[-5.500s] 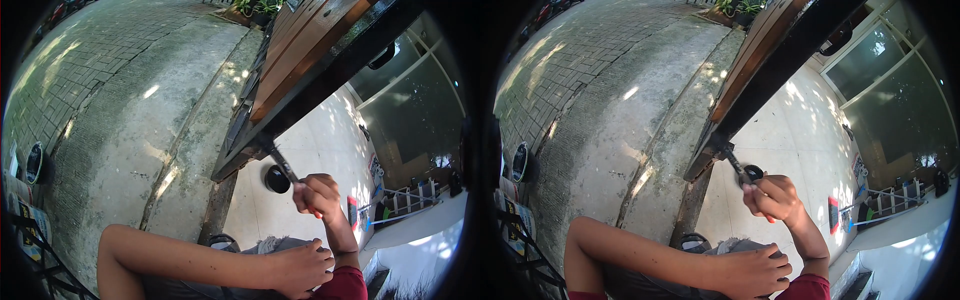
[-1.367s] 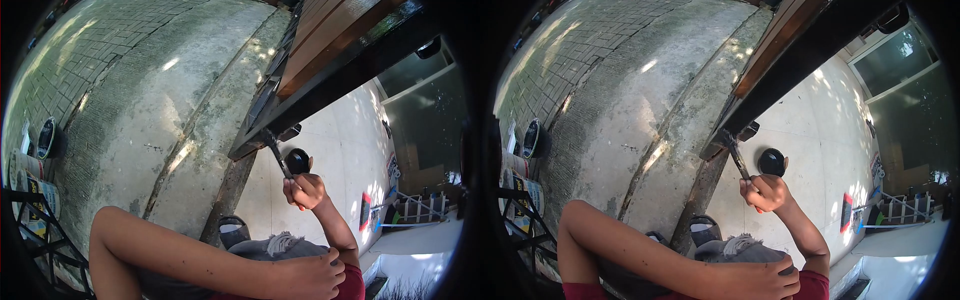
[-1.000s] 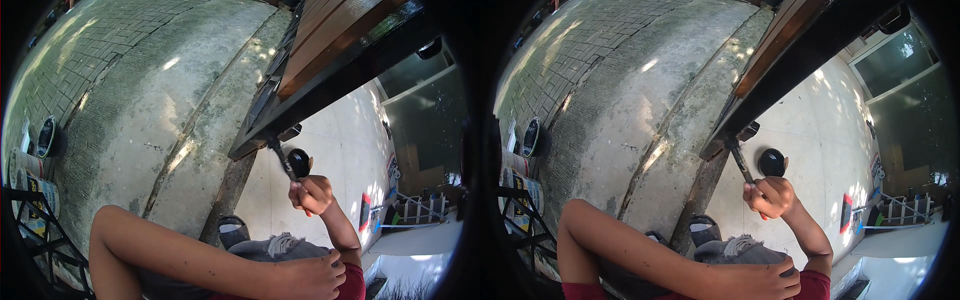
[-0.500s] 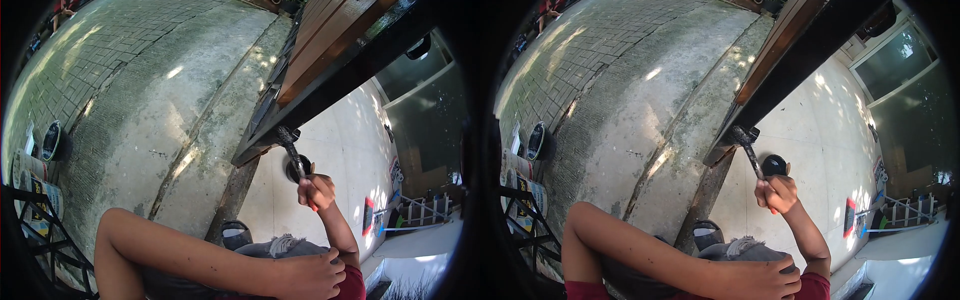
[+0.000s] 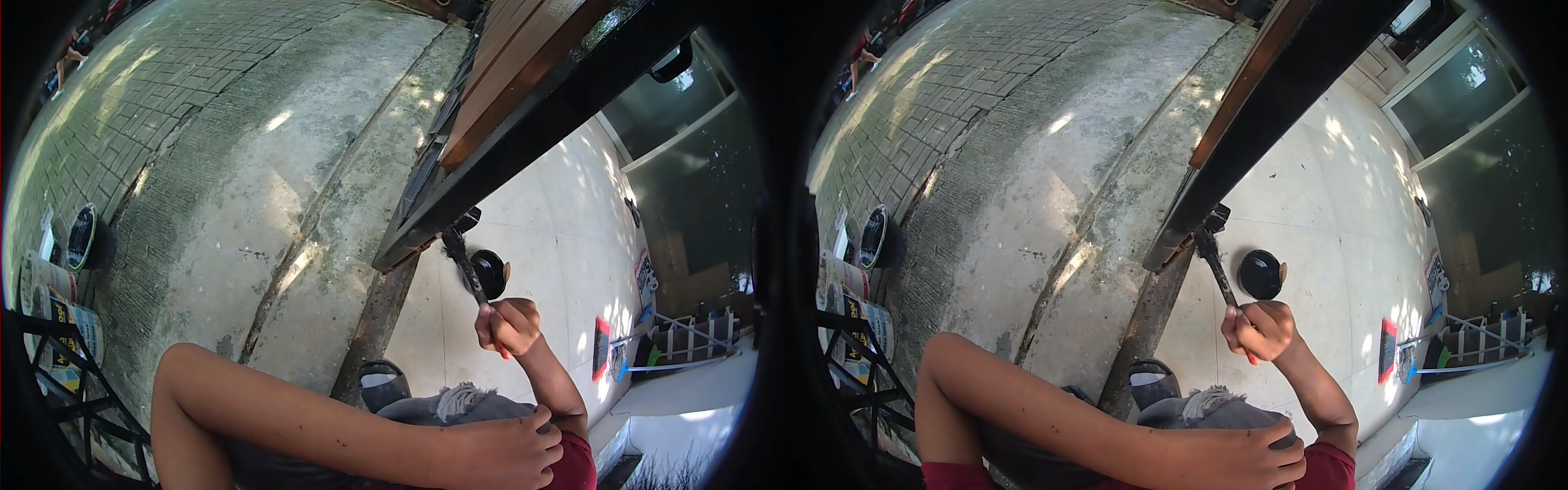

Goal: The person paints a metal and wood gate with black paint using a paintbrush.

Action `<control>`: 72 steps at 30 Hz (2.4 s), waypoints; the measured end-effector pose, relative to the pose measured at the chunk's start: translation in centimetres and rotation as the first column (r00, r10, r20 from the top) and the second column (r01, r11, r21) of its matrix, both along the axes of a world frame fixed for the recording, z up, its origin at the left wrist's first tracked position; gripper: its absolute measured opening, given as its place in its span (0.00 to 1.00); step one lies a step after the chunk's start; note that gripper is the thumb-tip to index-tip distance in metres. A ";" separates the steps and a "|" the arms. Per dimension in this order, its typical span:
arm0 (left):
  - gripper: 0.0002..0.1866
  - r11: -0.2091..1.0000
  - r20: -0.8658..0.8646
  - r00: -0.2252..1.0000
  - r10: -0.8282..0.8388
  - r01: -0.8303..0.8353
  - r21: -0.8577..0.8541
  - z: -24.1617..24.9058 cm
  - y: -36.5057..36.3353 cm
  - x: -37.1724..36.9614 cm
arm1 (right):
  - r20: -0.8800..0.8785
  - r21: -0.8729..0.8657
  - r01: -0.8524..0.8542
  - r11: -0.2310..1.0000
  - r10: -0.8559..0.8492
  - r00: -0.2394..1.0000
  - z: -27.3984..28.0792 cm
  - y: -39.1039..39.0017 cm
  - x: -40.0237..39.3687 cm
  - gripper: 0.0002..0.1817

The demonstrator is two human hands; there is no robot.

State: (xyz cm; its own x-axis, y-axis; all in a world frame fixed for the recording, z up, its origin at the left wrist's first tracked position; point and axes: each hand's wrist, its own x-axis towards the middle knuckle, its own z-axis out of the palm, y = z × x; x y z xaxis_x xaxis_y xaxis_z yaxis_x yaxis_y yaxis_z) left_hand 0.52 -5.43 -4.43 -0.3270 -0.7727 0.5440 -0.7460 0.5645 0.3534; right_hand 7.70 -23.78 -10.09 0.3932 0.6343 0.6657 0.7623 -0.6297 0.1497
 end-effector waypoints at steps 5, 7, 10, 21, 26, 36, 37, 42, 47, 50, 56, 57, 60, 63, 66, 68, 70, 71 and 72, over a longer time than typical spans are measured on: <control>0.22 0.985 -0.063 0.996 -0.065 0.074 0.156 0.3 -0.4 -0.4 | -0.020 0.002 0.044 0.999 -0.044 0.999 -1.3 -0.5 -0.8 0.15; 0.24 0.965 -0.167 0.978 -0.127 0.160 0.206 -0.4 -0.7 -0.7 | -0.046 0.051 0.029 0.998 -0.027 0.999 -1.3 0.0 -1.1 0.15; 0.24 0.951 -0.612 0.761 -0.214 0.305 0.047 -3.8 -1.9 -2.5 | -0.041 0.046 0.093 0.995 -0.091 0.995 -1.8 0.0 -0.7 0.14; 0.22 0.963 -0.466 0.869 -0.166 0.244 0.112 -3.2 -2.0 -2.8 | -0.036 0.146 0.163 0.976 -0.159 0.987 -0.9 1.9 -0.9 0.17; 0.21 0.971 -0.379 0.916 -0.132 0.196 0.136 -2.7 -1.6 -2.5 | -0.092 0.210 0.191 0.959 -0.175 0.980 -0.7 2.8 -0.5 0.18; 0.20 0.957 -0.342 0.928 -0.150 0.224 0.187 -2.1 -1.3 -1.4 | -0.110 0.215 0.280 0.936 -0.261 0.959 1.5 3.6 -1.5 0.17; 0.20 0.960 -0.223 0.964 -0.142 0.189 0.206 -2.0 -1.3 -1.7 | -0.113 0.212 0.287 0.934 -0.268 0.957 1.3 3.5 -1.7 0.17; 0.22 0.954 -0.290 0.936 -0.201 0.254 0.157 -2.1 -1.5 -1.5 | -0.161 0.196 0.292 0.936 -0.263 0.951 1.3 4.1 -0.7 0.18; 0.24 0.941 -0.398 0.899 -0.182 0.277 0.194 -3.1 -1.6 -2.0 | -0.066 0.385 0.358 0.851 -0.362 0.930 1.1 4.3 -0.9 0.18; 0.24 0.929 -0.491 0.847 -0.205 0.326 0.174 -3.0 -1.5 -1.8 | -0.139 0.256 0.298 0.920 -0.270 0.953 0.9 4.3 -0.5 0.18; 0.25 0.936 -0.250 0.957 -0.147 0.216 0.276 -1.5 -1.2 -1.7 | -0.145 0.273 0.331 0.903 -0.301 0.943 1.6 4.4 -1.0 0.17; 0.26 0.938 -0.255 0.957 -0.140 0.210 0.275 -2.1 -1.3 -2.1 | -0.143 0.277 0.331 0.902 -0.301 0.943 1.5 4.1 -1.0 0.17; 0.26 0.921 -0.470 0.867 -0.167 0.307 0.240 -4.2 -1.8 -3.2 | -0.088 0.444 0.386 0.809 -0.389 0.917 1.1 4.1 -0.9 0.17; 0.26 0.940 -0.593 0.785 -0.177 0.314 0.134 -5.6 -2.3 -3.7 | -0.181 0.282 0.357 0.891 -0.316 0.931 2.1 4.2 -1.1 0.17; 0.24 0.994 -0.447 0.889 -0.098 0.071 -0.077 -5.3 -2.1 -3.3 | -0.143 0.556 0.386 0.736 -0.373 0.917 1.2 3.8 -0.9 0.19; 0.23 0.969 -0.350 0.936 -0.029 -0.059 -0.239 -4.7 -2.1 -2.9 | -0.130 0.452 0.362 0.815 -0.341 0.931 1.9 4.0 -0.4 0.19; 0.22 0.906 -0.244 0.968 0.052 -0.148 -0.397 -3.8 -1.8 -1.7 | -0.158 0.391 0.343 0.854 -0.305 0.939 2.6 3.9 -0.6 0.18; 0.22 0.915 -0.234 0.972 0.038 -0.128 -0.383 -3.6 -1.6 -1.6 | -0.106 0.498 0.317 0.807 -0.306 0.946 2.9 4.1 -0.6 0.17; 0.22 0.929 -0.260 0.966 0.001 -0.098 -0.358 -3.4 -1.6 -1.4 | -0.086 0.523 0.318 0.791 -0.322 0.943 2.5 4.1 -0.2 0.17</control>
State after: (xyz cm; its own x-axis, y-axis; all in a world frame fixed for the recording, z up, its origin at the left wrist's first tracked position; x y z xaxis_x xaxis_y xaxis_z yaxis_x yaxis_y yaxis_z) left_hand -0.87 -7.04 -7.81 -0.1091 -0.5160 0.8496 -0.6901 0.6545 0.3089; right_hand 7.55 -19.73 -7.55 0.5052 0.0286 0.8626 0.5036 -0.8214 -0.2677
